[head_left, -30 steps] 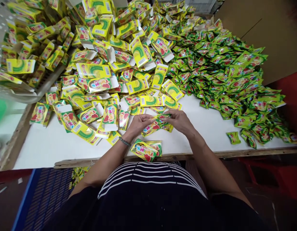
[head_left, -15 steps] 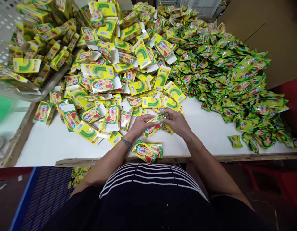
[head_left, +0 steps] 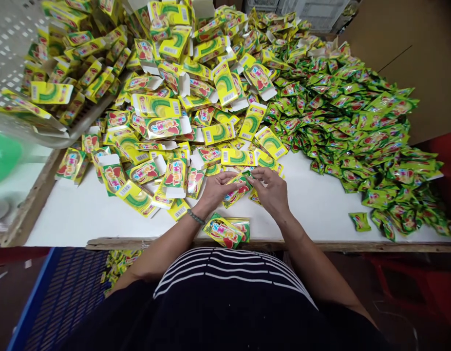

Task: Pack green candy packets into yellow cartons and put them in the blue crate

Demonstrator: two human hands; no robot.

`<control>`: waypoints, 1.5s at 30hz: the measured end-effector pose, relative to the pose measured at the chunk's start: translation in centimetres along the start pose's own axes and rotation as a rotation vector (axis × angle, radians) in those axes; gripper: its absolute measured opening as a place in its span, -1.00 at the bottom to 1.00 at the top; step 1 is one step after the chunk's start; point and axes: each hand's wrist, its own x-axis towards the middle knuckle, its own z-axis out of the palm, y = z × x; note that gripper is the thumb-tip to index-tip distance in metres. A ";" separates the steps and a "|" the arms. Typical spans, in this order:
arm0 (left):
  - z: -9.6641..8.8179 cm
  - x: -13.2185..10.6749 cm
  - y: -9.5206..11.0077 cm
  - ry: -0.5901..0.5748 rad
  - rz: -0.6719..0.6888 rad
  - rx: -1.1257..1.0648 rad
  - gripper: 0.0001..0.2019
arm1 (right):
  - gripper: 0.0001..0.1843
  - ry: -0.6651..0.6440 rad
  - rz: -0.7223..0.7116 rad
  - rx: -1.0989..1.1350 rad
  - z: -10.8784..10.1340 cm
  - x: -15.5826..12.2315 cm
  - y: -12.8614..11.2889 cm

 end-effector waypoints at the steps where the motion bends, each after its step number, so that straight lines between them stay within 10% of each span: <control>1: -0.1 0.0 0.0 -0.003 0.007 0.005 -0.51 | -0.82 0.000 0.012 0.016 0.1 0.0 0.1; 14: 0.0 -0.1 -0.3 0.023 0.012 -0.042 -0.54 | -0.71 -0.226 -0.023 -0.036 0.7 -0.8 -1.3; 20: 0.2 -0.1 0.1 0.066 0.147 -0.008 -0.43 | -0.60 0.119 0.051 0.089 0.8 -1.6 0.1; 30: -0.2 -0.4 -0.3 -0.156 0.173 0.151 -0.57 | -0.66 -0.214 0.148 0.220 1.3 -1.3 1.8; 45: -0.1 -0.3 -0.2 -0.023 0.079 0.095 -0.43 | -0.75 -0.161 0.198 0.254 0.4 -0.4 1.0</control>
